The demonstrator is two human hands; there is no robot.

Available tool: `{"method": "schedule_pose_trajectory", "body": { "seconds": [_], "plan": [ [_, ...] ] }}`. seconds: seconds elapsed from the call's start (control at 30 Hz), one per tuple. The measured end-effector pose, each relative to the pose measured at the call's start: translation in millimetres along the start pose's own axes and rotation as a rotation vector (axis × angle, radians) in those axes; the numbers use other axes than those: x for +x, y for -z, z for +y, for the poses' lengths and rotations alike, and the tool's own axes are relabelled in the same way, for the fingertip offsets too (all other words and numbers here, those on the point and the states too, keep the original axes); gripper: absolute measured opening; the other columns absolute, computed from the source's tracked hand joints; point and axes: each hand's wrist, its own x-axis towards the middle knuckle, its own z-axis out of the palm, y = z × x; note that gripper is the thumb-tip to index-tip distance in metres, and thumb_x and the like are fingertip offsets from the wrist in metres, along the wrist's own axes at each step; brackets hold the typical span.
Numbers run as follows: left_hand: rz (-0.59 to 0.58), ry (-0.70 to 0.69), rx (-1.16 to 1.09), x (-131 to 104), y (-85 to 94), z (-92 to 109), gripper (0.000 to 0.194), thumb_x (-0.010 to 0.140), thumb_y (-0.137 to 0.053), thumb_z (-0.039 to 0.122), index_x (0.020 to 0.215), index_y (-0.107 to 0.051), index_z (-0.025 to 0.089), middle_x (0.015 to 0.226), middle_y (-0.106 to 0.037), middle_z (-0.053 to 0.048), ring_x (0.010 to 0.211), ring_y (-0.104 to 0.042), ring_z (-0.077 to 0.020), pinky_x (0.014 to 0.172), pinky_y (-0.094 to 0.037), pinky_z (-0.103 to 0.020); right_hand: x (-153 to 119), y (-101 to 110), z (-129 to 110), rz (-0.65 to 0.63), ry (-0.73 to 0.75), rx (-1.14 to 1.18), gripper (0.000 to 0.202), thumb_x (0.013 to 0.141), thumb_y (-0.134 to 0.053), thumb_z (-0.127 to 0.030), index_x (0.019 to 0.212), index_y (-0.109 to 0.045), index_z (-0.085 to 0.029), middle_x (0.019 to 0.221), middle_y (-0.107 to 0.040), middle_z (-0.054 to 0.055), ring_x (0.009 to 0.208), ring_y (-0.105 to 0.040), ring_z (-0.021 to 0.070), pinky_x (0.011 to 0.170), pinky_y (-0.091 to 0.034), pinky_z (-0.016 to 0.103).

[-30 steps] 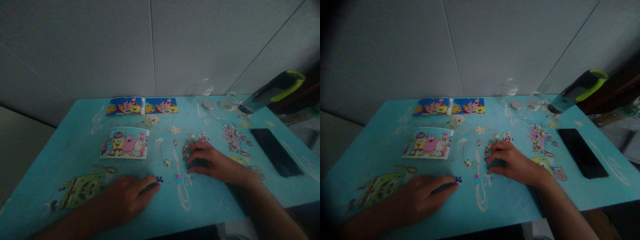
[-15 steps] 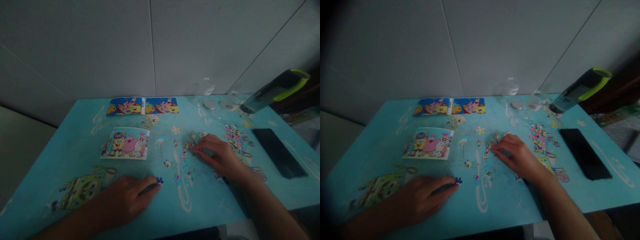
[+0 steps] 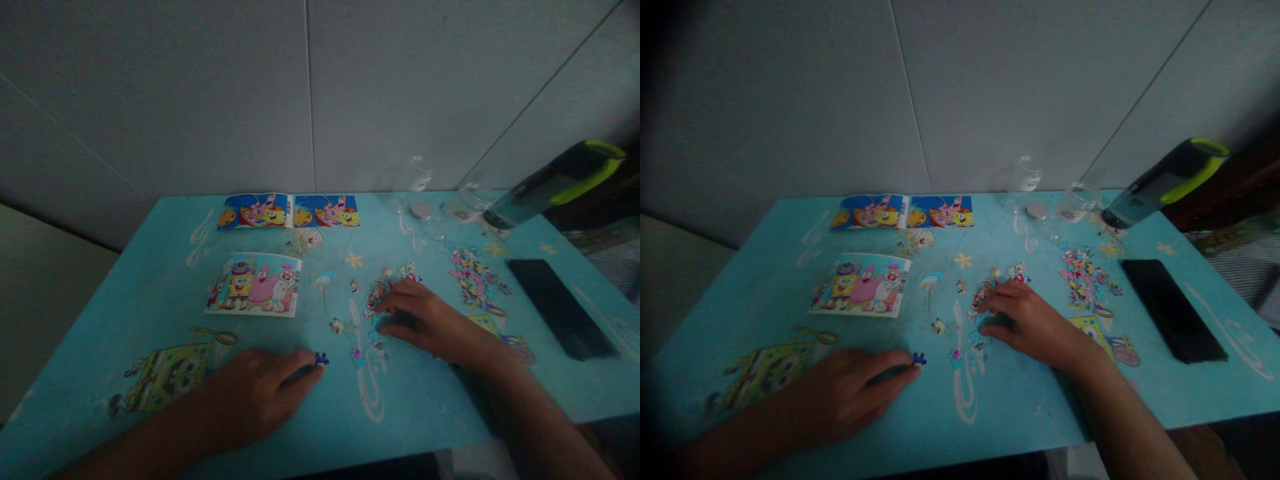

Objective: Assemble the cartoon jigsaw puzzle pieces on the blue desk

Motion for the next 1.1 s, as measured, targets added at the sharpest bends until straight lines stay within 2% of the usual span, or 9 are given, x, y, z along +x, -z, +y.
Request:
{"method": "schedule_pose_trajectory", "body": {
  "seconds": [0.17,0.43,0.53,0.73,0.9,1.0,1.1],
  "plan": [
    [0.017,0.009,-0.003,0.7,-1.1,0.3,0.035,0.101,-0.041,0.014,0.13,-0.061,0.016,0.121,-0.069,-0.009,0.073,-0.069,-0.0139,0.06,-0.056,-0.028,0.6,1.4,-1.3,-0.008,-0.004,-0.02,0.018,0.093,-0.07,-0.036,0.106,-0.07,-0.023,0.104,-0.069,0.007,0.102,-0.064,0.0235,0.093,-0.049,0.04],
    [-0.009,0.008,-0.017,-2.4,-3.2,-0.2,0.037,0.1,-0.043,0.014,0.133,-0.059,0.016,0.123,-0.066,-0.01,0.076,-0.069,-0.0153,0.062,-0.058,-0.031,1.4,-0.1,0.3,-0.013,0.008,0.016,0.024,0.091,-0.072,-0.044,0.087,-0.069,-0.021,0.084,-0.064,0.002,0.086,-0.061,0.0194,0.079,-0.045,0.035],
    [-0.012,0.013,-0.022,-3.3,-3.0,0.2,0.037,0.1,-0.044,0.014,0.134,-0.059,0.016,0.124,-0.066,-0.01,0.079,-0.069,-0.0149,0.064,-0.057,-0.03,1.2,3.0,-2.0,-0.019,0.016,0.045,0.018,0.096,-0.067,-0.038,0.091,-0.07,-0.022,0.086,-0.065,0.003,0.086,-0.061,0.0188,0.081,-0.046,0.035],
    [-0.027,0.017,-0.019,-4.9,-3.7,0.7,0.037,0.101,-0.044,0.015,0.135,-0.058,0.017,0.124,-0.066,-0.01,0.08,-0.069,-0.0155,0.064,-0.057,-0.03,-1.3,4.4,-1.9,-0.032,0.002,0.035,0.016,0.095,-0.068,-0.032,0.109,-0.07,-0.023,0.103,-0.068,0.006,0.1,-0.062,0.0216,0.09,-0.048,0.038],
    [-0.027,0.026,-0.007,-3.7,-2.3,0.9,0.04,0.099,-0.045,0.011,0.136,-0.057,0.017,0.128,-0.064,-0.009,0.079,-0.068,-0.0156,0.064,-0.056,-0.032,-1.1,4.2,-0.9,-0.041,0.003,0.017,0.016,0.095,-0.068,-0.038,0.091,-0.07,-0.023,0.088,-0.066,0.004,0.089,-0.062,0.0204,0.084,-0.048,0.037],
    [0.006,0.003,0.006,-2.6,-0.8,0.9,0.039,0.099,-0.043,0.01,0.134,-0.058,0.015,0.125,-0.065,-0.01,0.078,-0.068,-0.0152,0.063,-0.054,-0.031,-1.8,9.2,-0.9,0.064,-0.027,-0.015,0.023,0.099,-0.061,-0.036,0.083,-0.069,-0.022,0.079,-0.065,0.004,0.081,-0.061,0.0194,0.081,-0.047,0.036],
    [0.031,-0.001,0.001,-3.4,-1.4,0.9,0.039,0.098,-0.043,0.008,0.132,-0.06,0.014,0.125,-0.065,-0.011,0.081,-0.067,-0.0143,0.065,-0.054,-0.029,-5.0,16.4,2.5,0.361,-0.184,-0.089,0.027,0.1,-0.058,-0.035,0.079,-0.066,-0.021,0.073,-0.063,0.002,0.069,-0.058,0.0169,0.069,-0.045,0.033]
  ]
}}
